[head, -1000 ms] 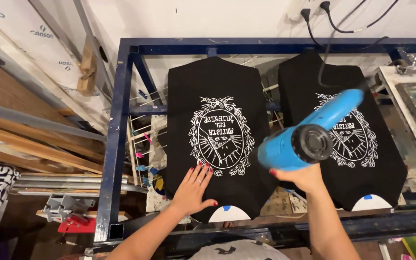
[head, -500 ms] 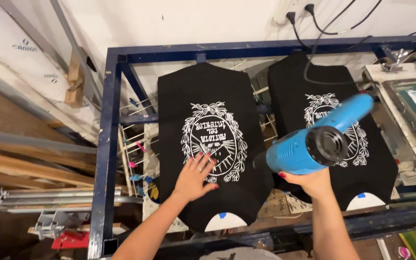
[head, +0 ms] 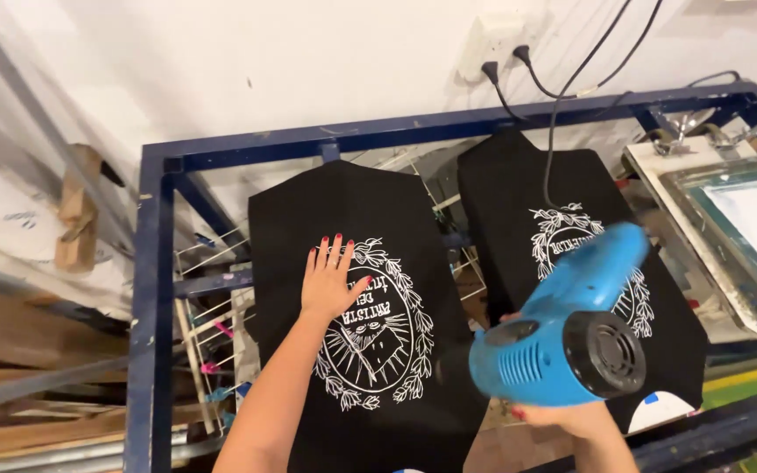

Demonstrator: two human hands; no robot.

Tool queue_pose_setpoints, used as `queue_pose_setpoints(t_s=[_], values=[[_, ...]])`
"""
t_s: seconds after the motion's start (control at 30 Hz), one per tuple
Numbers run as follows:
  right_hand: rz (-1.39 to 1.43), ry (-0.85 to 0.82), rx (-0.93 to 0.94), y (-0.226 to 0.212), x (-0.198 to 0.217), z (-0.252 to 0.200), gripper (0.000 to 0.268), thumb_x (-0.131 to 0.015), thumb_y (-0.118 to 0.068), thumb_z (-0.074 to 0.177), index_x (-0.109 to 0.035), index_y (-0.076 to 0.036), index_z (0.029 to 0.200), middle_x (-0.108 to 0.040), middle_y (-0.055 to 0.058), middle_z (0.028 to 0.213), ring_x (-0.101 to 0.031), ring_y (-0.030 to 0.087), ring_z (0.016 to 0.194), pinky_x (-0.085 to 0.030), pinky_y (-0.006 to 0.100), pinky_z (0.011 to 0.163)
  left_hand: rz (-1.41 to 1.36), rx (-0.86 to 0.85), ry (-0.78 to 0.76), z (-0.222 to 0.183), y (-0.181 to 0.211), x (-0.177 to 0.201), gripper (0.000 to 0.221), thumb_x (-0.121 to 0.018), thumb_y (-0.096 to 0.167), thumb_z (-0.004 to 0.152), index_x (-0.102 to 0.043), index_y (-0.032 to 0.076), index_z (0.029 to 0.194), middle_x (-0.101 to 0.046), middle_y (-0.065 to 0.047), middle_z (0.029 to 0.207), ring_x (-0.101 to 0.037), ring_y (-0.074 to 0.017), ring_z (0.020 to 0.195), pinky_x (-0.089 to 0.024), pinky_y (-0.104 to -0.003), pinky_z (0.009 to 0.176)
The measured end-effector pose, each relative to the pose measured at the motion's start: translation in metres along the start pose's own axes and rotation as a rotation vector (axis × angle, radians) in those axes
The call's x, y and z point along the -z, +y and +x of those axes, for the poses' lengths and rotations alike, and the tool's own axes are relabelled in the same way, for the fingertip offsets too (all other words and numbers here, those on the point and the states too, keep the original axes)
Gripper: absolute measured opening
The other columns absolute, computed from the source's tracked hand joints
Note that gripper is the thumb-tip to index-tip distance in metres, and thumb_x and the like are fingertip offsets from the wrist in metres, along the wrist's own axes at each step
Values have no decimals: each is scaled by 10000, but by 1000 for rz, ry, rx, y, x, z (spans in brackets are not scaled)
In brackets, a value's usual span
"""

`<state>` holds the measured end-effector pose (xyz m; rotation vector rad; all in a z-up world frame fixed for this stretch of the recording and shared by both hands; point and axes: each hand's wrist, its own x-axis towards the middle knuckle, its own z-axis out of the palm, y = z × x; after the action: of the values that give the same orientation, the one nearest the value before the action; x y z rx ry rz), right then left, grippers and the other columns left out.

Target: The person is screen printing a white design onto black fabric panels, using a squeegee to apply ink and a heat gun to dry it.

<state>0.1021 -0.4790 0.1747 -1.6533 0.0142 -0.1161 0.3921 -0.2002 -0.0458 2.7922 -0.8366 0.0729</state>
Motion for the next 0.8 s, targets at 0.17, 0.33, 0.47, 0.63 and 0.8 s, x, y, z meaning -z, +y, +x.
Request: queue_pose_setpoints(t_s=[0.17, 0.33, 0.47, 0.63, 0.8], values=[[-186, 98, 84, -9, 3, 10, 1014, -960, -286, 611, -476, -118, 1485, -577, 92, 1489, -580, 290, 1390, -434, 510, 1227, -39, -103, -49, 32, 21, -2, 905, -357, 754, 973, -258, 157, 1647, -201, -104, 1728, -140, -340, 1593, -100, -528, 1284], [-199, 1, 133, -41, 4, 6, 963, -957, -290, 649, -496, -88, 1470, -628, 116, 1450, -632, 300, 1355, -484, 490, 1212, -14, -224, 11, 24, 35, -10, 854, -333, 690, 1014, -316, 84, 1614, -259, -133, 1701, -179, -369, 1573, -154, -528, 1268], [-191, 50, 140, -41, 15, -9, 979, -954, -291, 623, -510, -60, 1465, -644, 118, 1420, -657, 278, 1306, -519, 479, 1184, -63, -421, -43, -17, 62, 15, 902, -311, 738, 991, -315, 84, 1612, -294, -177, 1672, -198, -405, 1558, -134, -556, 1256], [-90, 71, 96, -40, 27, -35, 1025, -970, -201, 577, -501, -72, 1479, -635, 122, 1439, -645, 316, 1342, -491, 530, 1213, -108, -513, -215, -74, 104, 23, 929, -323, 733, 990, -242, 63, 1628, -211, -183, 1695, -145, -404, 1568, -67, -560, 1262], [-59, 81, 110, -55, 43, -59, 1075, -971, -96, 519, -500, -42, 1484, -652, 147, 1420, -660, 303, 1312, -494, 496, 1211, -157, -709, -68, -133, 137, -3, 910, -348, 728, 972, -335, 91, 1622, -287, -149, 1693, -203, -402, 1571, -79, -534, 1287]])
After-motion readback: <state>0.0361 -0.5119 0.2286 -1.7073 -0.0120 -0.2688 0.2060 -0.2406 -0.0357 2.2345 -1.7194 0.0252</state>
